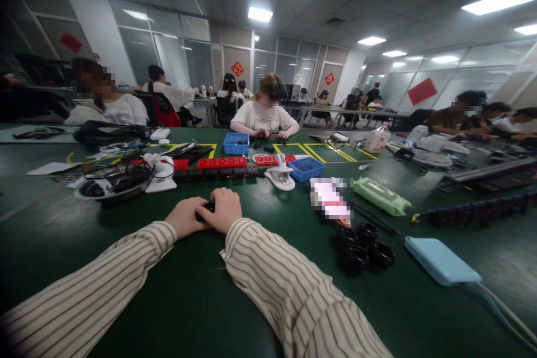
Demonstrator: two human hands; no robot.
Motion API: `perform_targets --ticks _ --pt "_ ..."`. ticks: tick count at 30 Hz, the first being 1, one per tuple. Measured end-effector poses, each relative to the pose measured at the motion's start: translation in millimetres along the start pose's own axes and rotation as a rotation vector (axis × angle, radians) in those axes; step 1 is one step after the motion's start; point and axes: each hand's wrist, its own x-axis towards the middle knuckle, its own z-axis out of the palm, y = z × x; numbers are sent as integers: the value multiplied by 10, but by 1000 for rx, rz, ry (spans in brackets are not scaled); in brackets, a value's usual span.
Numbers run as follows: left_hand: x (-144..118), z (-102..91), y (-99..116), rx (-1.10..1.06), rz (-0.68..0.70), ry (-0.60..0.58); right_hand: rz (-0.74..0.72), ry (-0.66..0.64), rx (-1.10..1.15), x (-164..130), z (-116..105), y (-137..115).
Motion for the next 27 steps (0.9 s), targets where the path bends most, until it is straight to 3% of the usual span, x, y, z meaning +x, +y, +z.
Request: perform_targets --ticks 8,14,27 --pt "16 39 -52 -91 76 -3 -55 -77 113 23 -19 -17" --pt "20 71 -117 -195 129 -8 -174 -110 264 7 -51 -3" --pt "-1 55 -23 -32 43 31 23 43 109 -13 83 -58"
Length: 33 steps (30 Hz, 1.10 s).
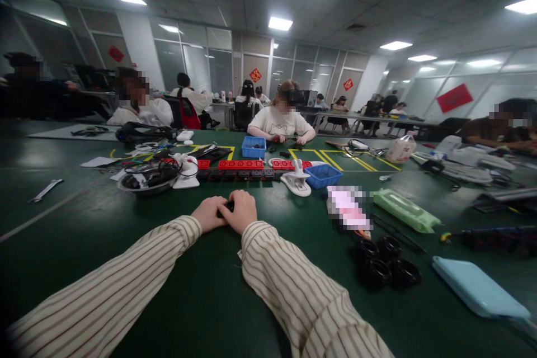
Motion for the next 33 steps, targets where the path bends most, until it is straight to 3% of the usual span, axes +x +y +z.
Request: perform_targets --ticks 14,18,25,29,33 --pt "47 36 -212 -199 115 -51 -204 -152 211 -6 -69 36" --pt "48 34 -198 -201 101 -58 -168 -83 186 -6 -84 27" --pt "-10 -16 27 48 0 19 -3 -20 8 -2 -83 2" --pt "-12 -2 65 44 15 -6 -20 -44 -32 0 -63 -1" --pt "7 36 -27 -19 59 -3 -93 -56 51 9 -45 33"
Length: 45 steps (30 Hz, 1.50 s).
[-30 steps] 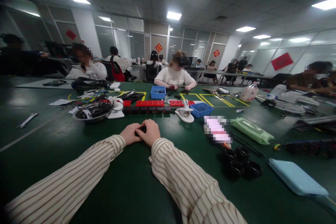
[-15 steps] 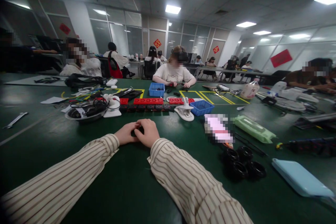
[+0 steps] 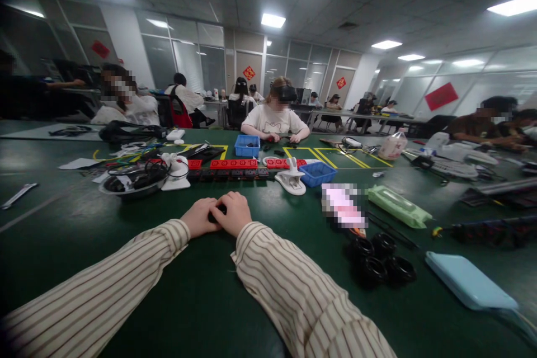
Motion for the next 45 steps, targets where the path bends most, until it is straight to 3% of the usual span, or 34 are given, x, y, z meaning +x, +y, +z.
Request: perform_targets --ticks 5,10,18,23,27,36,45 --pt "22 35 -147 -175 116 -34 -121 -30 112 3 -6 10" --pt "16 -7 -139 -203 78 -55 -176 -62 121 -17 -48 -46" --pt "-23 -39 52 0 -39 -4 -7 14 16 -26 -42 -60" --pt "-8 -15 31 13 -84 0 77 32 -48 -13 3 -13" --pt "4 -27 -34 -34 -42 -14 70 5 -65 -11 8 -12" --pt "10 2 -190 -216 84 -46 -116 -74 69 -17 -50 -59" --pt "-16 -37 -84 -170 9 -17 51 36 22 -27 -77 -66"
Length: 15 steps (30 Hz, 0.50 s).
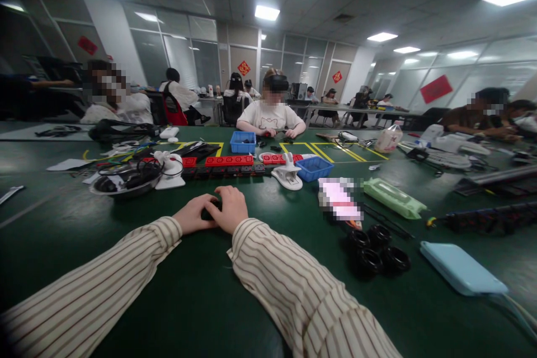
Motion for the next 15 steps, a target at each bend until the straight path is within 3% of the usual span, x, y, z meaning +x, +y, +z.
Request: perform_targets --ticks 9,15 --pt "20 -9 90 179 -32 7 53 -44 -119 16 32 23" --pt "26 -12 -3 84 44 -10 -93 -94 -45 20 14 17"
